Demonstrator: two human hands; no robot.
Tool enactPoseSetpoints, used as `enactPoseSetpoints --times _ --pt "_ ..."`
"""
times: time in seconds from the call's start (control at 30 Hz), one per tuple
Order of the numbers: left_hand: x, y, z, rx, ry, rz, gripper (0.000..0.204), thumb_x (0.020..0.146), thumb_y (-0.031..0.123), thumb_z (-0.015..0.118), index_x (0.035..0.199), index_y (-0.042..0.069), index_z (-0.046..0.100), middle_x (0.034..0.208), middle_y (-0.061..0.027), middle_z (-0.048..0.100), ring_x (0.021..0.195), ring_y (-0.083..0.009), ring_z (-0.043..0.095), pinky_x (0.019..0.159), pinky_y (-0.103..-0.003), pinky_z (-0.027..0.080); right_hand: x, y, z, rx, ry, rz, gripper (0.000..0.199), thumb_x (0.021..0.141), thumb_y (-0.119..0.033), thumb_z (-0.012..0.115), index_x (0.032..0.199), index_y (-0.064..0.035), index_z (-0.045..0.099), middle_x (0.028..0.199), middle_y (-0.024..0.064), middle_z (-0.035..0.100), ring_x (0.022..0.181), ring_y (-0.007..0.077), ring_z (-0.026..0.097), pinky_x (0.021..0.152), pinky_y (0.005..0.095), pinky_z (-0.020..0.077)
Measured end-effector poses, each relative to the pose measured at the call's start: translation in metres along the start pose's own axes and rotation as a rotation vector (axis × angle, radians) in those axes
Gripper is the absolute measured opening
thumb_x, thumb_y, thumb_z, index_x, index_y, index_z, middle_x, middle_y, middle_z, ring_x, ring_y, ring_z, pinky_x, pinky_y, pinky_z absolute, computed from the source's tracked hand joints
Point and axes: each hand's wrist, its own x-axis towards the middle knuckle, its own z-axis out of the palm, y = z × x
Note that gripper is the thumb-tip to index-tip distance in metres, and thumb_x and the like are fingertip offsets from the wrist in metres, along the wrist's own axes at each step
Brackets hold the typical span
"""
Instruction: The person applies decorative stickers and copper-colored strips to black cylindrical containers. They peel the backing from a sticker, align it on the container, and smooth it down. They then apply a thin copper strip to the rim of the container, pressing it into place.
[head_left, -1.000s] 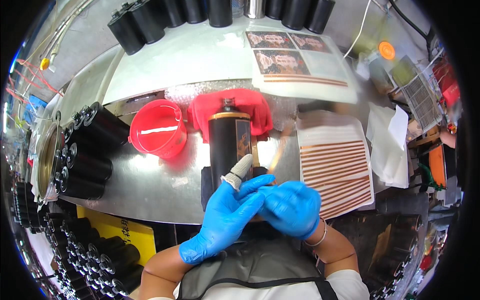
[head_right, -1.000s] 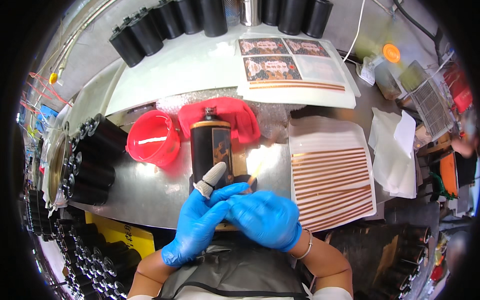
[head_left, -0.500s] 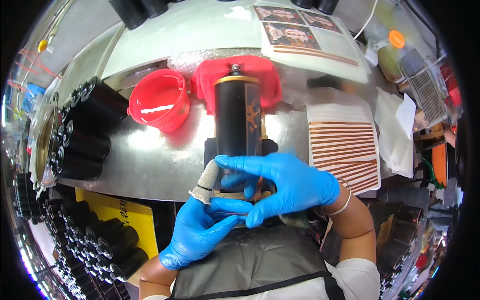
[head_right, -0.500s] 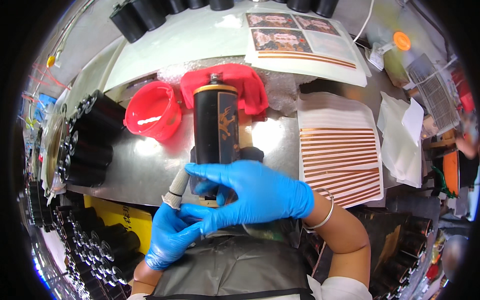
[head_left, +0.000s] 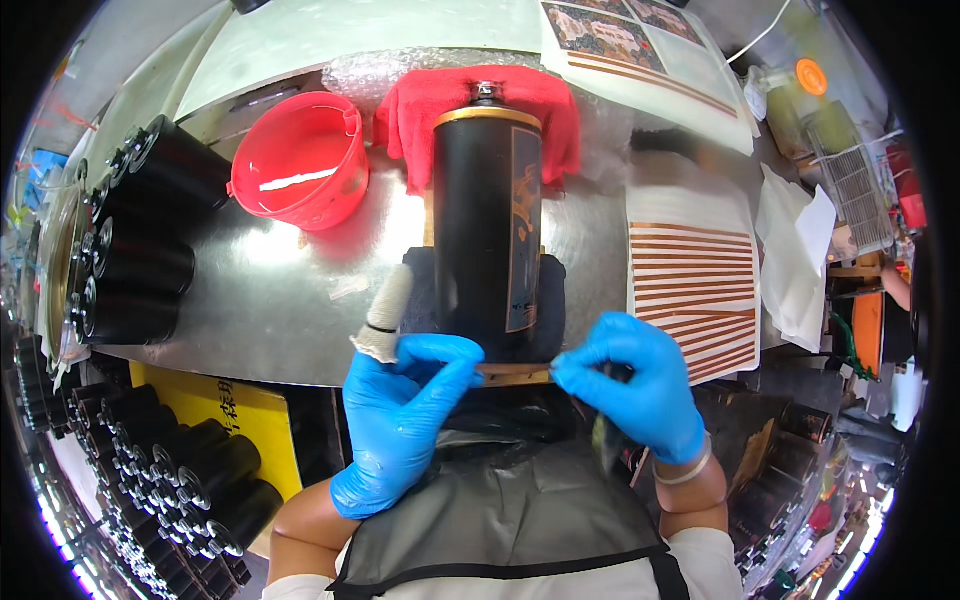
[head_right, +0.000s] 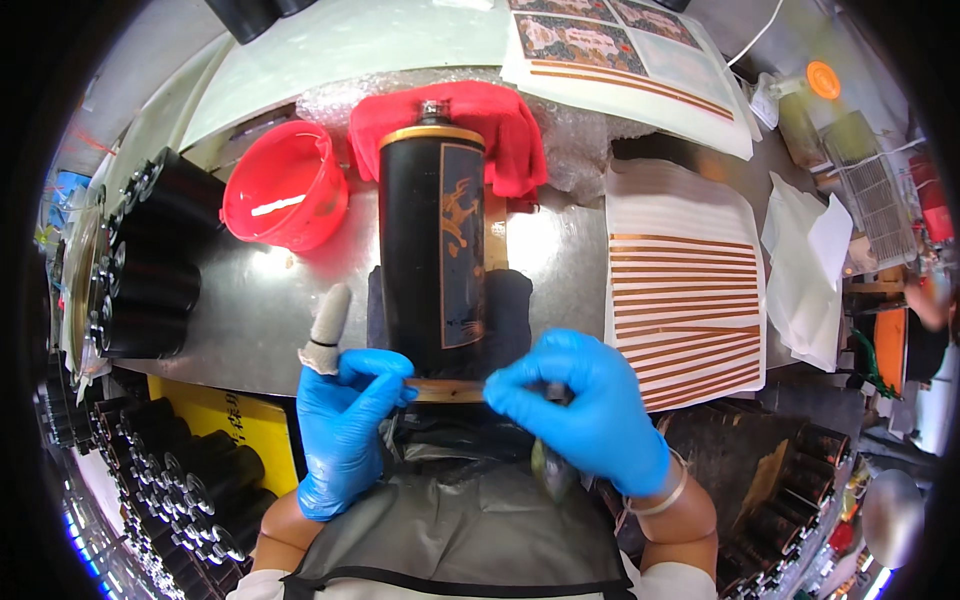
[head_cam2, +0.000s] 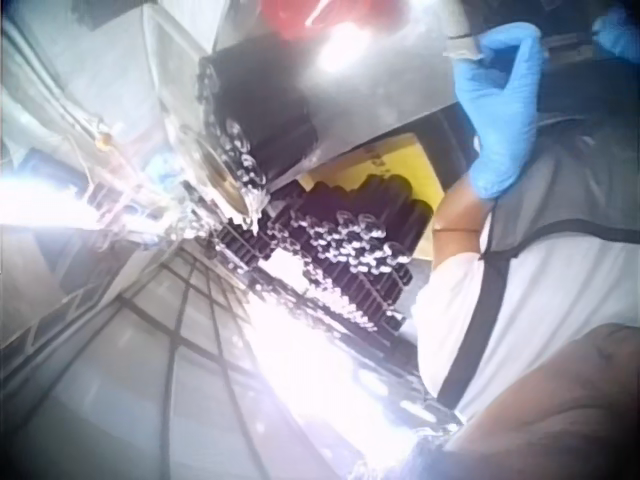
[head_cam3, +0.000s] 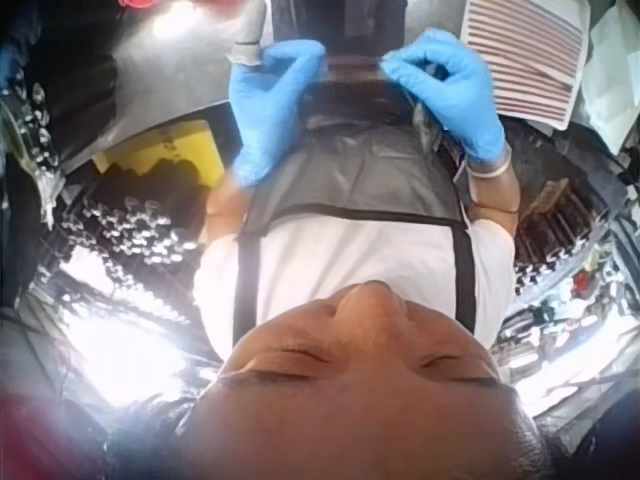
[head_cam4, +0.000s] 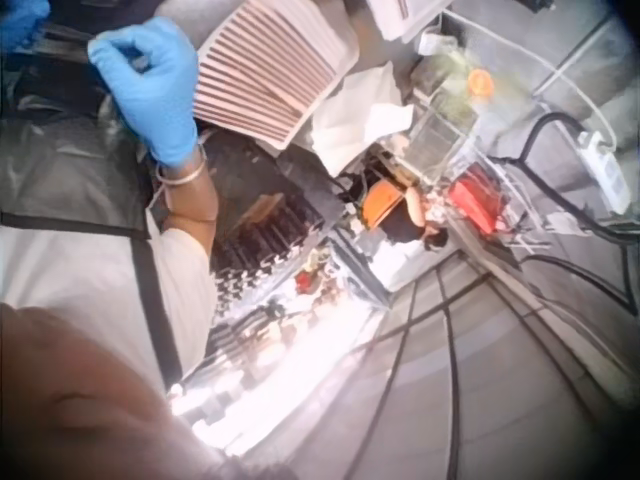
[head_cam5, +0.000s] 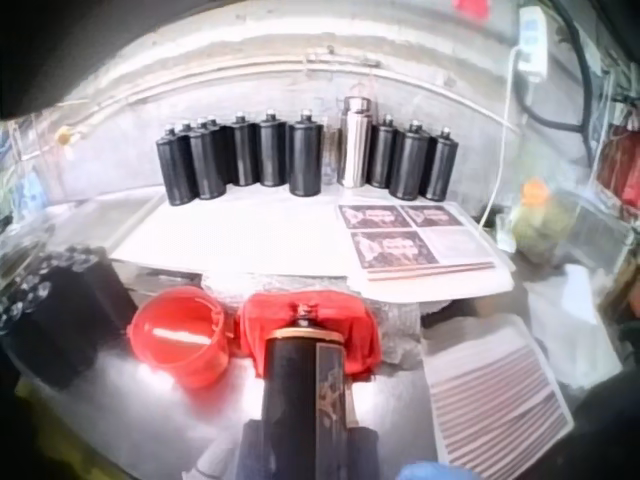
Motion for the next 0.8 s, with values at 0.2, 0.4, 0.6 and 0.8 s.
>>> enactPoseSetpoints --times 0.2,0.4,0.6,0.8 --pt "0.007 -0.012 -0.005 0.065 0.155 0.075 0.073 0.079 -0.008 0.059 0.142 0.004 0.026 0.082 -0.0044 0.059 0.072 -0.0095 0.057 0.072 -0.024 0.050 0.022 0.047 0.030 0.483 0.057 -0.041 0.005 0.076 -0.004 0.070 0.077 -0.0048 0.065 0.084 0.0039 0.058 0.078 0.0119 0.055 0.070 0.0235 0.0425" --pt "0.010 -0.016 -0.006 0.079 0.156 0.033 0.079 0.076 -0.010 0.063 0.142 0.001 0.021 0.083 -0.0046 0.060 0.076 -0.0091 0.058 0.076 -0.024 0.049 0.020 0.056 0.032 0.539 0.065 -0.019 0.007 0.075 -0.001 0.069 0.077 -0.0042 0.064 0.089 0.0059 0.059 0.084 0.0133 0.056 0.077 0.0260 0.0444" --pt "0.013 -0.016 -0.008 0.129 0.138 0.064 0.083 0.075 -0.011 0.064 0.143 0.001 0.019 0.083 -0.0060 0.061 0.075 -0.0105 0.059 0.076 -0.025 0.050 0.020 0.058 0.035 0.560 0.092 -0.007 0.008 0.074 0.000 0.069 0.076 -0.0037 0.063 0.088 0.0056 0.059 0.082 0.0128 0.057 0.075 0.0252 0.0448" --pt "0.017 -0.016 -0.014 0.076 0.115 0.023 0.086 0.074 -0.011 0.065 0.144 0.002 0.015 0.082 -0.0073 0.061 0.074 -0.0121 0.060 0.073 -0.026 0.051 0.023 0.058 0.037 0.501 0.095 -0.049 0.009 0.074 0.000 0.070 0.075 -0.0034 0.062 0.086 0.0046 0.059 0.080 0.0122 0.056 0.074 0.0248 0.0445"
